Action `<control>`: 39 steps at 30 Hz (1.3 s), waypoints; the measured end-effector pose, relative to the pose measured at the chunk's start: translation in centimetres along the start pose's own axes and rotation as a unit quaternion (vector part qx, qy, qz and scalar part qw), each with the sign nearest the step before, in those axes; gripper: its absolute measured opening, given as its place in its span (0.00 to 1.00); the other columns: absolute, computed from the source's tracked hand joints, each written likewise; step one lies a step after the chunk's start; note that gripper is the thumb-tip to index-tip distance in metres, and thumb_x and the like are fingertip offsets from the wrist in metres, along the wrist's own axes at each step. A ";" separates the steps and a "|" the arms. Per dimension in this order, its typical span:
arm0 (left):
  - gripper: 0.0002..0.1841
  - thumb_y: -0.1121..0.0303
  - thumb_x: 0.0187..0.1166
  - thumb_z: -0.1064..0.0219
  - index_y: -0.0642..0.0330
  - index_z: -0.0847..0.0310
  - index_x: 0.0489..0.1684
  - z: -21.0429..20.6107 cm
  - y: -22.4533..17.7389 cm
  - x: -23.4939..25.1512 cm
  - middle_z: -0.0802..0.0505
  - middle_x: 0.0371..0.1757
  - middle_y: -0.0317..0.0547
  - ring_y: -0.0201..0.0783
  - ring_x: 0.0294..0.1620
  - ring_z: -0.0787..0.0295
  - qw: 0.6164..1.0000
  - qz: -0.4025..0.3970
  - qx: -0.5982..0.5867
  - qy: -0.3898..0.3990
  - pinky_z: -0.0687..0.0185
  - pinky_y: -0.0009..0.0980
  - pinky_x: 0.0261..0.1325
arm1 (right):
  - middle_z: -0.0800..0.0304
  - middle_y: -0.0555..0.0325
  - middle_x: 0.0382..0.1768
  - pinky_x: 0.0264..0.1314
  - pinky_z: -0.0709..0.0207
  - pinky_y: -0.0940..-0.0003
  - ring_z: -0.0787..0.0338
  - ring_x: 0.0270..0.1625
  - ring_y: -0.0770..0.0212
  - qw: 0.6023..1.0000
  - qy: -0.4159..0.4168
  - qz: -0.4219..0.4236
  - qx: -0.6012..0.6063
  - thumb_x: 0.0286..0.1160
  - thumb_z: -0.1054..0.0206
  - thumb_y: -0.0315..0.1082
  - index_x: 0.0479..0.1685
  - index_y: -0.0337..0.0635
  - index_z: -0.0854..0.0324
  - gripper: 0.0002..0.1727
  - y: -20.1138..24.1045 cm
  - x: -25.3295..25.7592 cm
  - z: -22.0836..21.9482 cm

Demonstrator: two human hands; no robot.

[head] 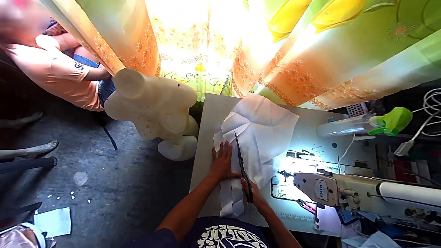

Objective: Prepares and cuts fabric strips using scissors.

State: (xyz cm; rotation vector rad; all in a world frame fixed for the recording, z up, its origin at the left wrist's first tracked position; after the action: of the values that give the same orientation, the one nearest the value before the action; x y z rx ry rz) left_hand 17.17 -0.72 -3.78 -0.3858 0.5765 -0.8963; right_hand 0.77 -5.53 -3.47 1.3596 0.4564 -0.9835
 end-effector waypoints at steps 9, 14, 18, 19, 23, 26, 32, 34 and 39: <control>0.79 0.21 0.46 0.27 0.71 0.66 0.95 -0.2 0.1 -0.1 0.57 0.97 0.62 0.62 0.98 0.73 1.000 0.007 0.010 0.003 0.84 0.75 0.86 | 0.28 0.66 0.14 0.19 0.28 0.73 0.27 0.14 0.70 0.999 -0.033 0.012 0.038 0.87 0.43 0.56 0.23 0.44 0.24 0.28 0.6 -0.2 1.3; 0.78 0.21 0.47 0.28 0.72 0.63 0.94 -0.1 0.2 -0.1 0.55 0.96 0.64 0.62 0.97 0.70 1.000 -0.001 0.005 -0.010 0.82 0.75 0.86 | 0.25 0.60 0.27 0.32 0.26 0.68 0.25 0.25 0.67 1.000 0.015 -0.001 -0.026 0.92 0.53 0.56 0.46 0.37 0.21 0.29 3.0 1.7 1.2; 0.79 0.20 0.45 0.27 0.72 0.64 0.95 -0.1 0.2 -0.2 0.57 0.97 0.62 0.61 0.98 0.72 1.000 0.004 0.013 0.002 0.82 0.74 0.87 | 0.25 0.61 0.23 0.29 0.27 0.66 0.25 0.22 0.66 0.999 -0.022 0.014 -0.042 0.89 0.47 0.59 0.34 0.39 0.21 0.30 3.9 2.5 2.0; 0.80 0.20 0.44 0.26 0.72 0.62 0.94 -0.2 0.2 -0.3 0.56 0.97 0.62 0.61 0.98 0.71 1.000 0.003 0.015 -0.002 0.82 0.74 0.87 | 0.26 0.63 0.18 0.25 0.28 0.67 0.26 0.18 0.67 0.998 -0.037 0.025 -0.036 0.87 0.44 0.58 0.27 0.41 0.22 0.29 3.9 2.5 2.3; 0.81 0.19 0.43 0.27 0.72 0.63 0.95 -0.4 0.2 -0.3 0.57 0.97 0.62 0.60 0.98 0.72 1.000 0.004 0.021 0.008 0.83 0.73 0.87 | 0.26 0.64 0.15 0.20 0.28 0.71 0.26 0.15 0.69 0.999 -0.026 0.020 0.001 0.88 0.44 0.56 0.23 0.43 0.24 0.29 3.7 2.4 2.4; 0.80 0.20 0.44 0.27 0.72 0.63 0.95 -0.4 0.3 -0.4 0.57 0.97 0.62 0.61 0.98 0.72 1.000 0.001 0.024 0.007 0.83 0.73 0.87 | 0.27 0.64 0.20 0.26 0.27 0.71 0.25 0.20 0.68 1.000 0.012 0.008 -0.017 0.92 0.52 0.56 0.31 0.41 0.23 0.29 5.0 3.0 1.9; 0.80 0.20 0.43 0.26 0.72 0.61 0.94 -0.3 0.2 -0.3 0.55 0.96 0.63 0.61 0.98 0.69 0.999 -0.006 0.031 0.001 0.81 0.73 0.88 | 0.26 0.62 0.22 0.29 0.28 0.65 0.25 0.22 0.65 0.999 -0.015 0.017 -0.046 0.87 0.46 0.62 0.30 0.41 0.22 0.31 6.9 4.7 2.7; 0.80 0.19 0.43 0.27 0.72 0.61 0.94 -0.5 0.3 -0.3 0.55 0.97 0.62 0.60 0.98 0.70 0.999 -0.003 0.035 0.002 0.82 0.72 0.88 | 0.26 0.64 0.16 0.21 0.28 0.69 0.26 0.16 0.68 0.999 -0.024 0.022 -0.017 0.87 0.43 0.60 0.22 0.44 0.24 0.30 7.1 4.5 2.9; 0.80 0.19 0.42 0.27 0.73 0.58 0.94 -0.3 0.1 -0.3 0.52 0.96 0.64 0.61 0.97 0.66 0.999 -0.022 0.044 -0.017 0.79 0.73 0.88 | 0.28 0.63 0.21 0.27 0.28 0.68 0.26 0.21 0.67 0.999 0.005 0.011 -0.036 0.90 0.49 0.59 0.30 0.42 0.24 0.29 7.8 5.3 2.7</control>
State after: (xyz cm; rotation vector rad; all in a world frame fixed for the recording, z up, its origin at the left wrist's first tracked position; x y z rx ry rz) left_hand 16.93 -0.42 -4.00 -0.3343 0.4963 -0.9521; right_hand 9.18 -10.44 -2.36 1.3023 0.4787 -0.9340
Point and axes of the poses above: each hand's wrist, its own x-axis towards the middle knuckle, its own z-axis out of the back of the hand, y = z × x, the point moved 9 cm from there along x, towards the middle knuckle
